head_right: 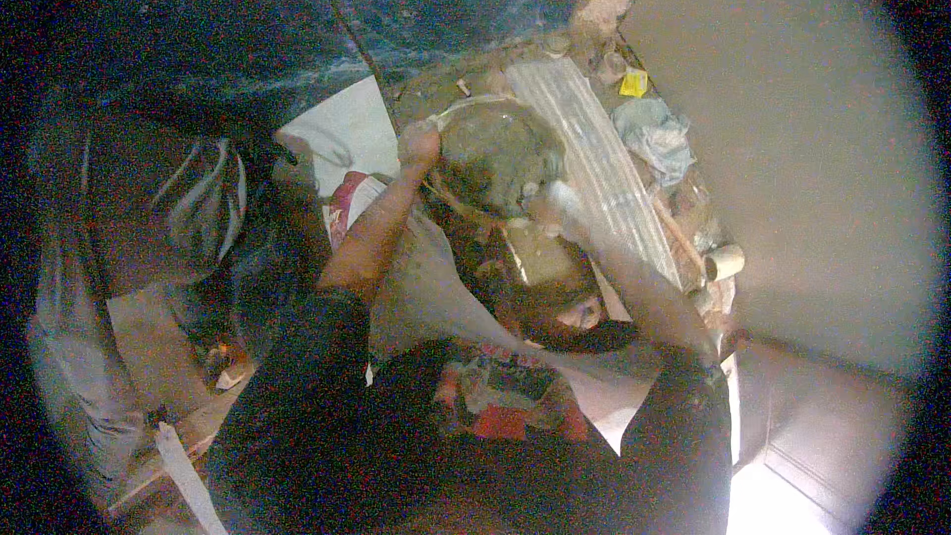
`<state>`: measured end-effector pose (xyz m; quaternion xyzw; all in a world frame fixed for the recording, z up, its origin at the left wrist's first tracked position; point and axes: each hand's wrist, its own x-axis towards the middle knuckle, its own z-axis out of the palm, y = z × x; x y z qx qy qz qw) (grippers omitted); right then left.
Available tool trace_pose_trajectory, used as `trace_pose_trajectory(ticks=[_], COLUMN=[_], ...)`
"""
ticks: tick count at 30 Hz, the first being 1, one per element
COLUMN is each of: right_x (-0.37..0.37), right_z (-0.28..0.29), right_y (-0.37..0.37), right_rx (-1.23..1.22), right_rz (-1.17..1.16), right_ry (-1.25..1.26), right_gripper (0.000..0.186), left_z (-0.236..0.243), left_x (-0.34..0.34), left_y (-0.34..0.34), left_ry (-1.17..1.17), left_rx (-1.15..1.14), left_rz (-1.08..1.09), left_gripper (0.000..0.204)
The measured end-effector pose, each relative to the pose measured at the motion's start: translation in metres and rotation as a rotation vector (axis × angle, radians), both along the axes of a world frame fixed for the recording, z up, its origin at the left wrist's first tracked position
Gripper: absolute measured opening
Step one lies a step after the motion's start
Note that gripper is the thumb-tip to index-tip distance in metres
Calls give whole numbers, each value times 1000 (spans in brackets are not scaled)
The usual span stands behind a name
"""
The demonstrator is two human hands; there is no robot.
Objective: The person applies mortar to a tile using a trowel. They scoop mortar from a bucket and spread it evenly across the back of the tile while sitting on the floor.
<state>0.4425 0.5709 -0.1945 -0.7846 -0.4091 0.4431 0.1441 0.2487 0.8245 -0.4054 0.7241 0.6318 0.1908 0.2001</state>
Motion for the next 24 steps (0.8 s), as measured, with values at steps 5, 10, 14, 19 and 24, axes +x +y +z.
trace_pose_trajectory(ticks=[5,10,14,19,24], right_x=[27,-6,-14,-31,3], right_z=[-44,-17,-42,-58,-14], right_y=[-26,-10,11,52,37], right_rx=[-98,-4,-135,119,-43], right_rz=[129,-99,-312,-594,-381], right_ry=[40,284,543,1083,915], right_gripper=[38,32,27,12,16], left_z=[65,52,35,7,-15], left_x=[25,22,17,3,15], left_y=[-36,-38,-33,-14,-6], left_ry=[-55,-103,-41,162,-93], left_rx=[-65,71,253,195,112], left_rz=[9,133,-28,-168,-102], left_gripper=[40,35,34,36,39])
